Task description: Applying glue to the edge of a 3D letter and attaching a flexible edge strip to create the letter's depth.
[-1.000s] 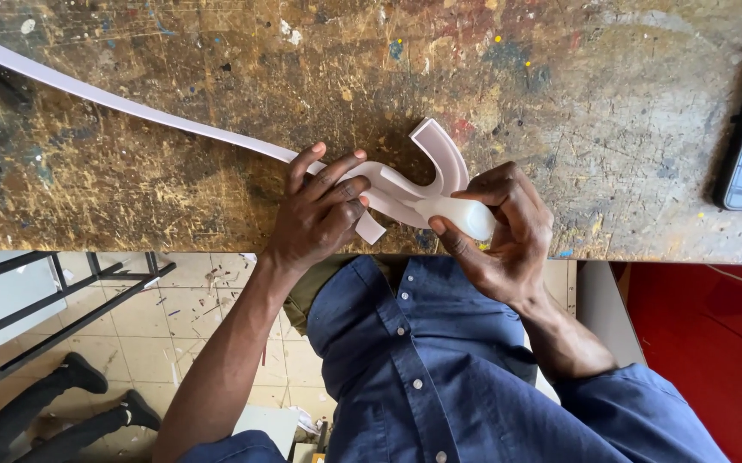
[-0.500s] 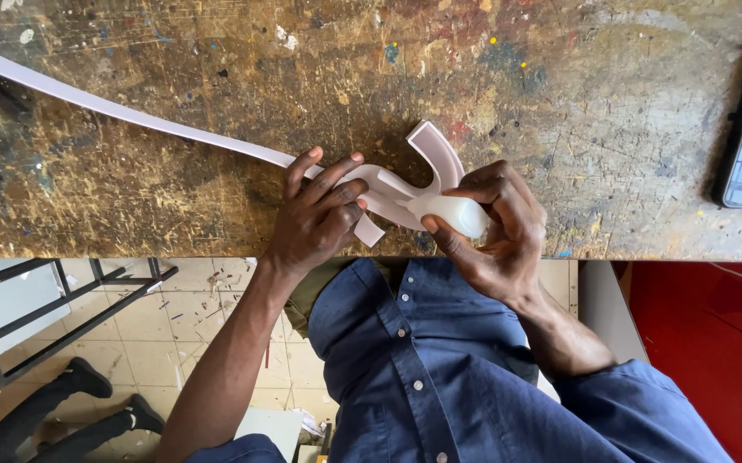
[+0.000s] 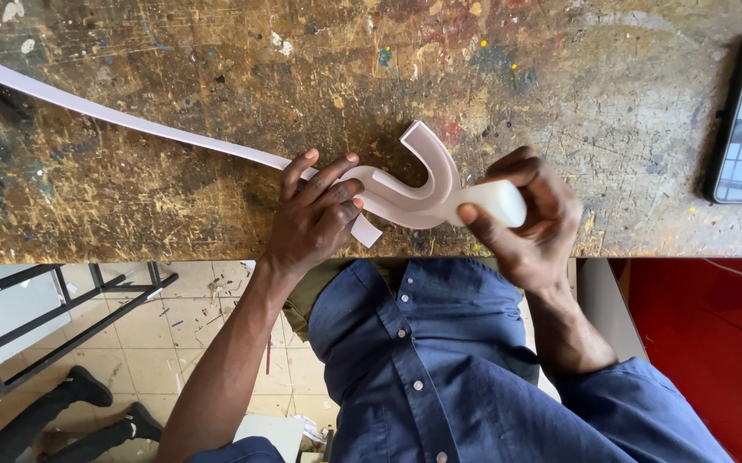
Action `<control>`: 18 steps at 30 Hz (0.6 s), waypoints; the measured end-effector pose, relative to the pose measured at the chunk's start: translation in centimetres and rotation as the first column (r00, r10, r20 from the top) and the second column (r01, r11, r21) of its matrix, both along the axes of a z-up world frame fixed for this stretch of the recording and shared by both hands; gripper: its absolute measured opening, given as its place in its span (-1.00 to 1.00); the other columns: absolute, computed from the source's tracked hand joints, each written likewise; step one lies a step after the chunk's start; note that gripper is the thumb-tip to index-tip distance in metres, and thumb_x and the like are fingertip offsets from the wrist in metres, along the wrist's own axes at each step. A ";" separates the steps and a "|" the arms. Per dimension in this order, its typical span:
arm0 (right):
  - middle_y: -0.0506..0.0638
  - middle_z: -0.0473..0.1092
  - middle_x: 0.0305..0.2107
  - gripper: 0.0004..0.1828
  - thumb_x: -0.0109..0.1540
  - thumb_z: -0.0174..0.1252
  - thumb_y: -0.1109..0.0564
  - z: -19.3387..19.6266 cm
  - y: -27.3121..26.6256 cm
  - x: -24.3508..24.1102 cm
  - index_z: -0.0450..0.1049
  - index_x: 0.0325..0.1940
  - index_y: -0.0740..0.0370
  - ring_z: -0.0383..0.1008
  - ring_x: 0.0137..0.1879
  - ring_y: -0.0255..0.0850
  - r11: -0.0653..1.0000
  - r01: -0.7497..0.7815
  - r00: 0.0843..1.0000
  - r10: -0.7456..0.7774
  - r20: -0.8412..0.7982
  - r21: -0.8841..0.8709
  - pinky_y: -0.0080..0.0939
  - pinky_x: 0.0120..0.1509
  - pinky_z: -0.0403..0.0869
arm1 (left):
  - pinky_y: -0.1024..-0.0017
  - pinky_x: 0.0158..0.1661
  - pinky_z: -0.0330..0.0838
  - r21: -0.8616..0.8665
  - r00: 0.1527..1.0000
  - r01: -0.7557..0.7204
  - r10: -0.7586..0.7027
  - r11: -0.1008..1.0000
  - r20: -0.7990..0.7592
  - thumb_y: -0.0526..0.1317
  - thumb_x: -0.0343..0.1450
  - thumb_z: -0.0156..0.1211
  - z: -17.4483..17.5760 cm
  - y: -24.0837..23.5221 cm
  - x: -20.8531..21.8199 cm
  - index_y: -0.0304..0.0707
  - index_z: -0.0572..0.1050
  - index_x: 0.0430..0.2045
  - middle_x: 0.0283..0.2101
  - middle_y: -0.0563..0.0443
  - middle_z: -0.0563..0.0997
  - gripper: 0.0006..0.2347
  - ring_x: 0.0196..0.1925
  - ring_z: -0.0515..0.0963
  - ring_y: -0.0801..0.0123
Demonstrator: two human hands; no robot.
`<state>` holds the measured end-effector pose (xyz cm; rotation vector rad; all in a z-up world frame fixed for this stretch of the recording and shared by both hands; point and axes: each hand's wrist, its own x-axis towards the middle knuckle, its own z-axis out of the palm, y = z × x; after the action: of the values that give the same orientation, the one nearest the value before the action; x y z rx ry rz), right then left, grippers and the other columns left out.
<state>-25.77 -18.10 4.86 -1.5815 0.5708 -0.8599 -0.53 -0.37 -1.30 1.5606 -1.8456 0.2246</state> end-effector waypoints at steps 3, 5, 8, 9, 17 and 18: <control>0.16 0.50 -0.18 -0.65 0.44 0.39 0.02 0.8 -0.9 0.7 0.43 0.03 0.31 0.60 -0.18 -0.24 0.971 0.083 0.977 -0.123 0.173 0.223 -0.29 -0.20 0.71 | -0.18 0.48 0.24 -0.032 1.000 -0.004 0.004 0.999 0.003 -0.36 0.63 0.31 -0.7 -0.2 0.0 -0.10 0.45 -0.26 -0.11 0.03 0.81 -0.85 0.28 0.77 0.07; 0.16 0.47 -0.06 -0.64 0.39 0.39 0.12 -0.5 -2.3 0.4 0.34 0.07 0.27 0.65 -0.09 -0.15 0.937 0.053 0.966 -0.135 0.220 0.345 -0.19 -0.08 0.80 | -0.18 0.48 0.24 -0.017 1.000 -0.008 0.008 1.000 0.017 -0.36 0.62 0.34 -0.6 0.0 0.0 -0.10 0.46 -0.25 -0.09 0.04 0.81 -0.84 0.30 0.76 0.08; 0.14 0.43 0.08 -0.49 0.33 0.41 0.27 -0.9 -3.5 0.3 0.19 0.14 0.19 0.71 0.03 -0.06 0.901 -0.011 0.967 -0.101 0.235 0.434 -0.03 0.13 0.86 | -0.17 0.49 0.22 -0.003 0.999 -0.010 0.010 1.000 0.039 -0.36 0.62 0.34 -1.1 -0.1 0.3 -0.09 0.46 -0.22 -0.07 0.07 0.80 -0.85 0.34 0.74 0.11; 0.12 0.42 0.11 -0.41 0.32 0.43 0.32 -0.9 -3.7 0.4 0.13 0.17 0.16 0.70 0.05 -0.05 0.909 -0.036 0.979 -0.052 0.197 0.416 0.02 0.22 0.83 | -0.16 0.50 0.21 0.005 0.999 -0.013 0.013 1.000 0.042 -0.36 0.63 0.32 -1.3 0.0 0.4 -0.08 0.45 -0.20 -0.06 0.09 0.79 -0.85 0.35 0.73 0.12; 0.23 0.65 0.08 -0.57 0.33 0.61 0.20 0.3 -10.0 4.9 0.65 0.25 0.25 0.67 0.21 0.14 0.939 -0.109 0.920 -0.028 -0.390 -0.326 0.12 0.28 0.57 | -0.14 0.61 0.07 0.024 0.995 -0.032 0.030 0.999 0.093 -0.51 0.55 0.37 -0.8 0.2 0.3 -0.18 0.46 -0.13 -0.01 -0.01 0.79 -0.78 0.46 0.66 0.01; 0.19 0.67 0.12 -0.53 0.29 0.64 0.32 0.1 -10.9 5.9 0.64 0.24 0.30 0.69 0.15 0.08 0.906 -0.045 0.934 -0.111 -0.340 -0.421 0.00 0.10 0.67 | -0.11 0.69 -0.07 0.063 0.994 -0.021 0.015 0.998 0.104 -0.63 0.54 0.33 -0.7 0.2 0.3 -0.24 0.46 -0.07 0.03 -0.04 0.82 -0.72 0.53 0.62 -0.11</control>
<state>-19.84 -29.01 4.92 -2.1606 0.7016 -0.7562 -0.24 -0.19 -2.01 1.6374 -1.9362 0.2612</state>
